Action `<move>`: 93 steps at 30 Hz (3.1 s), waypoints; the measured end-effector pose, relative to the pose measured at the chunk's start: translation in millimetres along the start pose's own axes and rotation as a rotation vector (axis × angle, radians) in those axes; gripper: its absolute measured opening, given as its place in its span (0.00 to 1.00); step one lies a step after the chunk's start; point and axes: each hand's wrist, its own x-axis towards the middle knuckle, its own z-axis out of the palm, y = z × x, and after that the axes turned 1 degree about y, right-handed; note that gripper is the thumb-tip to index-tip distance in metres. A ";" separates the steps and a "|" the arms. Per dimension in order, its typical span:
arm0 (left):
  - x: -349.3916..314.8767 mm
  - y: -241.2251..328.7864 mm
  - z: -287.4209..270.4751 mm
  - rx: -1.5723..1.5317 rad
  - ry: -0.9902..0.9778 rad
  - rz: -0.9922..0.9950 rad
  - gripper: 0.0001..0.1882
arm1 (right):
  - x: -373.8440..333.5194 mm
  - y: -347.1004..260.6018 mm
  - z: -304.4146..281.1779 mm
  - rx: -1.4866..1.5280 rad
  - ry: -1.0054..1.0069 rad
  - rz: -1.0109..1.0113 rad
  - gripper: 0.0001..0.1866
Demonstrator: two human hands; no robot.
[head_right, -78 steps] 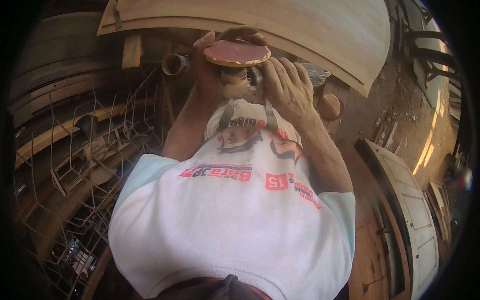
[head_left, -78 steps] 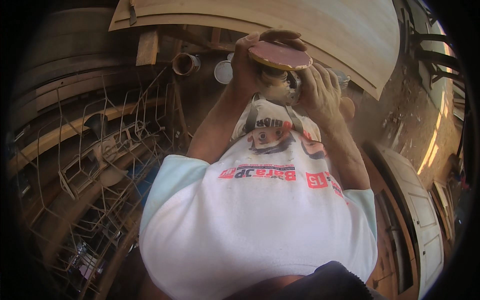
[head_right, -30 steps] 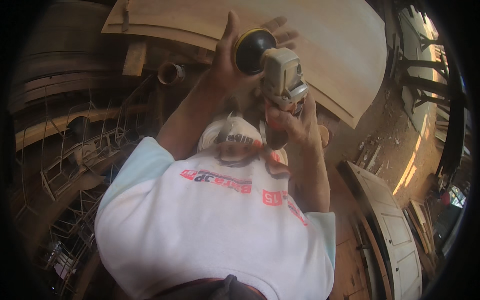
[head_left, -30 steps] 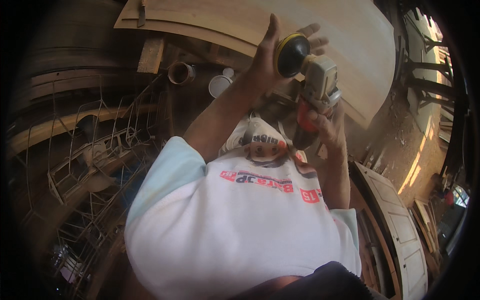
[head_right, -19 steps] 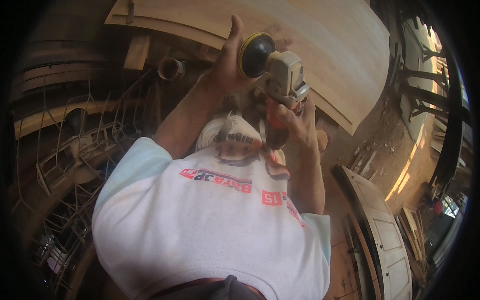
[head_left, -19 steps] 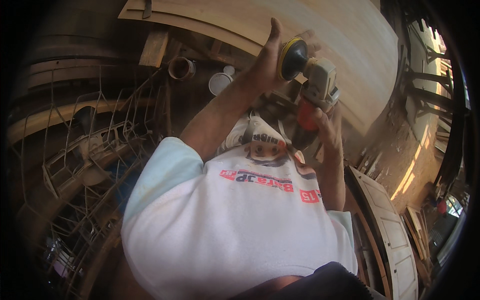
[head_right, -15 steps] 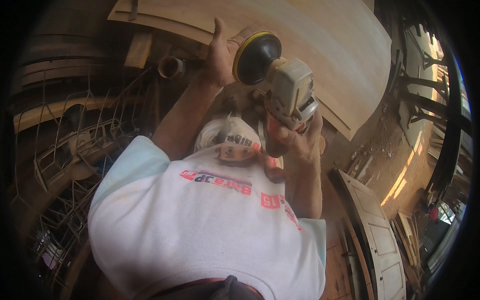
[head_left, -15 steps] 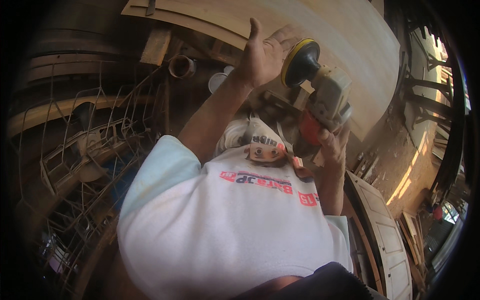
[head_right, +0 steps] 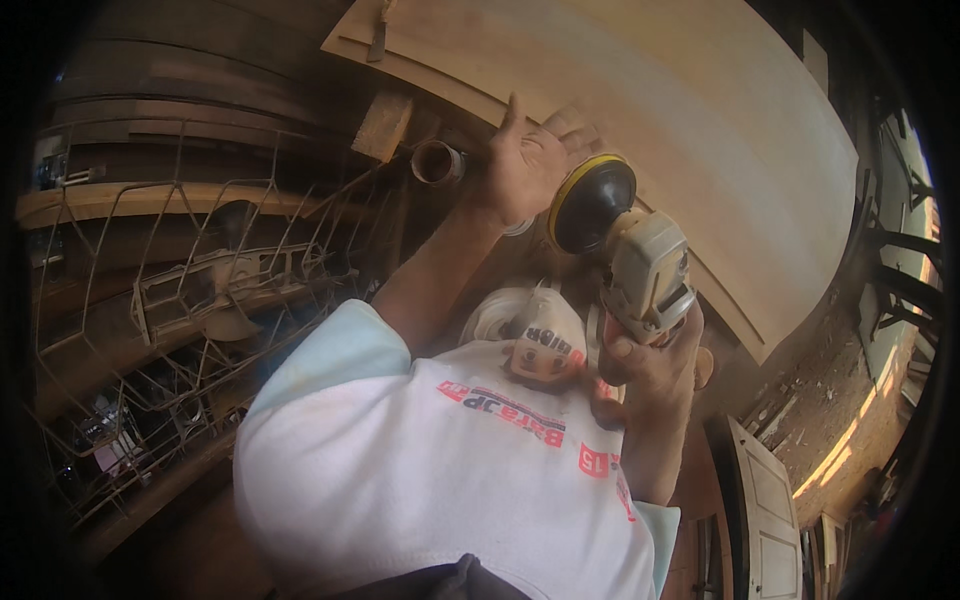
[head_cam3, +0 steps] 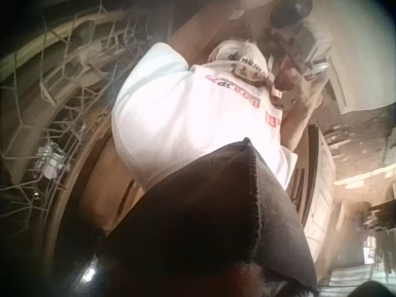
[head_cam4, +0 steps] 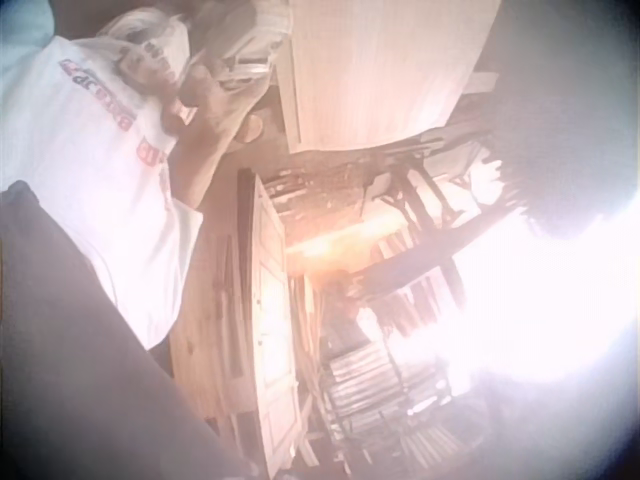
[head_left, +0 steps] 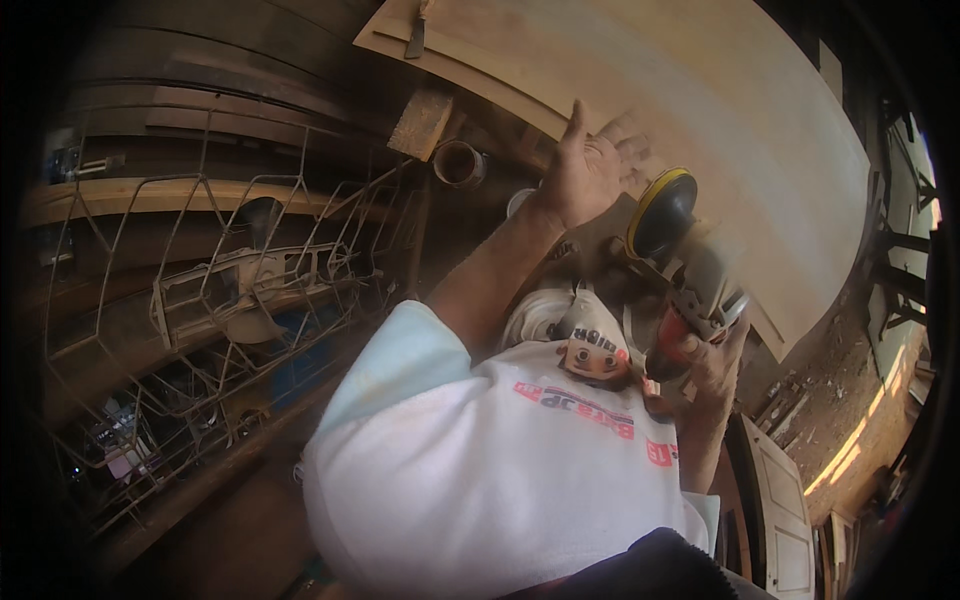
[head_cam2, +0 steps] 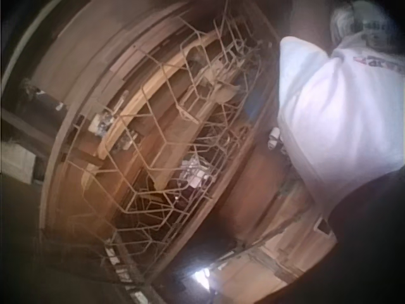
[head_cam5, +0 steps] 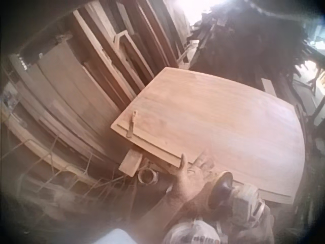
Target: The person sands a large curved wooden board with a power sander, then applies a reddish-brown stain with a brush. They flip the board to sand the other side and continue sanding.
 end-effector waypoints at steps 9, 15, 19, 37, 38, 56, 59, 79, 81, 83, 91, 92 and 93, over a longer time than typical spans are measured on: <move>-20.0 2.4 23.5 0.152 -0.040 -0.075 0.55 | -1.2 9.3 -7.4 -0.153 -0.047 0.160 0.46; -16.7 -13.0 47.5 0.232 -0.098 -0.024 0.55 | 1.5 18.3 -5.1 -0.279 -0.034 0.191 0.42; -23.9 -1.2 32.4 0.118 0.017 -0.007 0.55 | -22.5 -3.7 -8.9 -0.148 -0.038 0.096 0.41; -17.5 -65.9 101.5 0.237 -0.244 -0.161 0.54 | -60.4 -2.3 -54.1 -0.403 -0.054 -0.064 0.40; -14.5 -64.1 100.4 0.175 -0.221 -0.118 0.55 | -65.2 -4.1 -58.3 -0.385 -0.041 -0.091 0.40; -24.9 -113.6 96.1 0.033 -0.159 -0.212 0.56 | -66.6 5.6 -74.4 -0.358 -0.066 0.082 0.43; -16.0 -95.8 85.9 0.032 -0.125 -0.235 0.58 | -66.8 -5.0 -80.7 -0.390 -0.072 0.006 0.43; -1.7 -113.1 43.9 0.658 -0.212 -0.340 0.46 | 82.7 11.9 -49.6 0.011 0.499 -0.132 0.35; -0.9 -114.0 37.8 0.649 -0.196 -0.309 0.44 | 80.6 22.8 -55.0 0.024 0.447 -0.072 0.34; -0.7 -110.3 33.9 0.699 -0.221 -0.296 0.43 | 75.4 32.7 -62.8 0.087 0.398 -0.027 0.32; -3.4 -121.6 36.1 0.528 -0.214 -0.372 0.38 | 71.6 42.6 -70.5 0.296 0.426 0.058 0.24; -5.0 -126.8 38.0 0.429 -0.199 -0.336 0.38 | 70.1 43.4 -71.7 0.307 0.414 0.058 0.24; -5.3 -128.7 37.2 0.445 -0.214 -0.385 0.38 | 66.1 45.6 -73.1 0.319 0.410 0.062 0.24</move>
